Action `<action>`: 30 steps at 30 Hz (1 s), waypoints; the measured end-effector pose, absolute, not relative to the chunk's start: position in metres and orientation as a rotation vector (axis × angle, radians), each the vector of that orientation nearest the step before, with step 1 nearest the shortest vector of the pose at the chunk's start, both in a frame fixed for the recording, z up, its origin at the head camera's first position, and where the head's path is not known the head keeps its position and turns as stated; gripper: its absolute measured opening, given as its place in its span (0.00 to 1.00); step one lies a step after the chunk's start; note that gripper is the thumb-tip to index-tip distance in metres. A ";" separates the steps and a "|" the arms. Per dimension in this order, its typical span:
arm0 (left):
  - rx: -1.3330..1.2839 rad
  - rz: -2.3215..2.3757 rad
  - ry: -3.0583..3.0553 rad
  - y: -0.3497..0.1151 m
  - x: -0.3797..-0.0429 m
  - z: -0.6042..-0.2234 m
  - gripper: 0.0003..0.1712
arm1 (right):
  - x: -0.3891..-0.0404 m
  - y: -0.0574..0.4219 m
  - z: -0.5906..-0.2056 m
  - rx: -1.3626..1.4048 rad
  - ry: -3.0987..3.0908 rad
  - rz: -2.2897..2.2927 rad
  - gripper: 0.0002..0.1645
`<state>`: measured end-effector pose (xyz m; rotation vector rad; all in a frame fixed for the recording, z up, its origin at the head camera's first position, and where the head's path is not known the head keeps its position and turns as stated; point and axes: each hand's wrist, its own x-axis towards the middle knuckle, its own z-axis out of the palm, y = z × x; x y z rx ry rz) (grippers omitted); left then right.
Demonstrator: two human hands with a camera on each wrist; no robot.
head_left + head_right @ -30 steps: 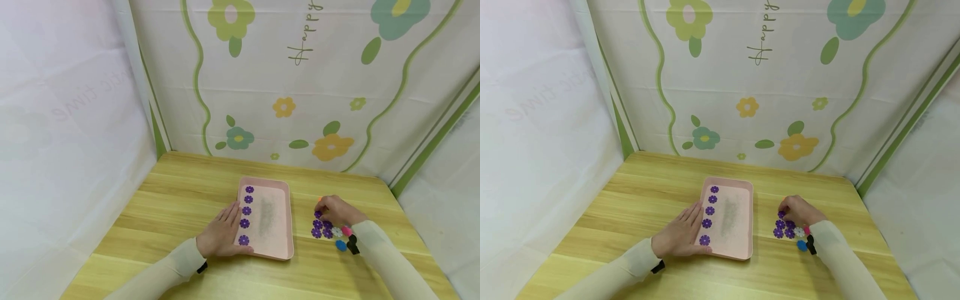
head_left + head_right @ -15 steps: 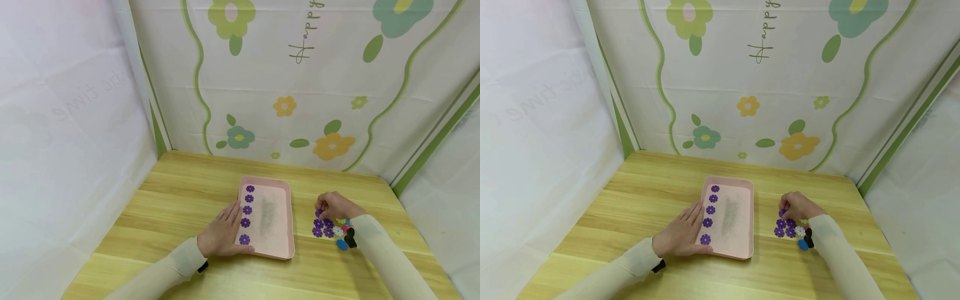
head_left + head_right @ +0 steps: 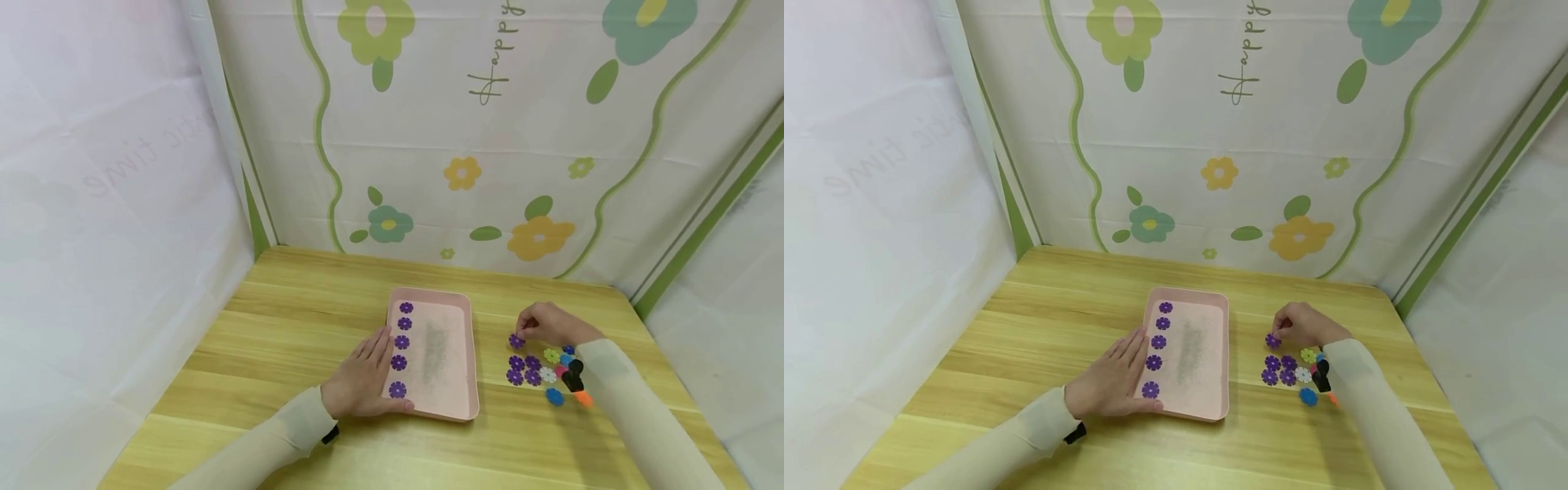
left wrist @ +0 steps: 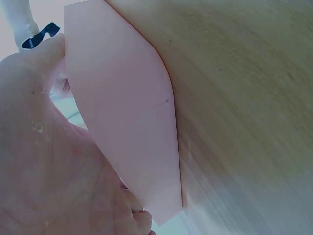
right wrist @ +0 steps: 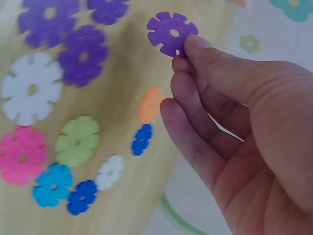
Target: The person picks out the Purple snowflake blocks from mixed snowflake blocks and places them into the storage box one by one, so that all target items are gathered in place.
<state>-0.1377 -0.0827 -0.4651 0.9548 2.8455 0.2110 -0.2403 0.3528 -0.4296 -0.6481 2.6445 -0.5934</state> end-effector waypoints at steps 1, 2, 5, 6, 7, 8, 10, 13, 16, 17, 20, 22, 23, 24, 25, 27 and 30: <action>0.955 0.211 2.845 -0.083 -0.138 -0.465 0.71 | -0.242 0.350 -0.426 -0.657 2.647 -0.596 0.10; 0.958 0.207 2.846 -0.083 -0.138 -0.465 0.71 | -0.243 0.347 -0.423 -0.664 2.644 -0.608 0.10; 0.964 0.202 2.841 -0.084 -0.137 -0.466 0.71 | -0.248 0.335 -0.415 -0.692 2.632 -0.630 0.10; 0.967 0.202 2.840 -0.085 -0.137 -0.466 0.71 | -0.250 0.331 -0.412 -0.688 2.629 -0.631 0.09; 0.969 0.202 2.840 -0.085 -0.137 -0.466 0.71 | -0.252 0.326 -0.409 -0.685 2.628 -0.628 0.09; 0.969 0.199 2.841 -0.085 -0.137 -0.466 0.71 | -0.254 0.321 -0.407 -0.682 2.630 -0.623 0.09; 0.969 0.195 2.842 -0.085 -0.137 -0.466 0.71 | -0.258 0.311 -0.401 -0.685 2.640 -0.601 0.09; 0.967 0.200 2.851 -0.084 -0.138 -0.465 0.71 | -0.265 0.293 -0.394 -0.686 2.656 -0.572 0.09; 0.967 0.196 2.858 -0.084 -0.138 -0.465 0.71 | -0.272 0.274 -0.390 -0.717 2.669 -0.548 0.09; 0.964 0.196 2.857 -0.084 -0.138 -0.464 0.71 | -0.275 0.268 -0.390 -0.725 2.672 -0.542 0.09; 0.957 0.184 2.853 -0.084 -0.139 -0.464 0.71 | -0.282 0.250 -0.392 -0.750 2.685 -0.524 0.09; 0.952 0.173 2.849 -0.084 -0.139 -0.464 0.71 | -0.287 0.240 -0.396 -0.740 2.691 -0.524 0.09; 0.948 0.168 2.847 -0.084 -0.139 -0.464 0.71 | -0.289 0.236 -0.398 -0.737 2.696 -0.527 0.09; 0.944 0.163 2.844 -0.084 -0.139 -0.464 0.72 | -0.291 0.232 -0.400 -0.729 2.698 -0.531 0.09; 0.941 0.160 2.842 -0.083 -0.139 -0.463 0.72 | -0.293 0.229 -0.402 -0.728 2.701 -0.535 0.08; 0.934 0.156 2.837 -0.083 -0.139 -0.463 0.72 | -0.295 0.224 -0.406 -0.725 2.707 -0.546 0.08; 0.929 0.155 2.833 -0.083 -0.140 -0.464 0.72 | -0.300 0.217 -0.414 -0.725 2.722 -0.560 0.07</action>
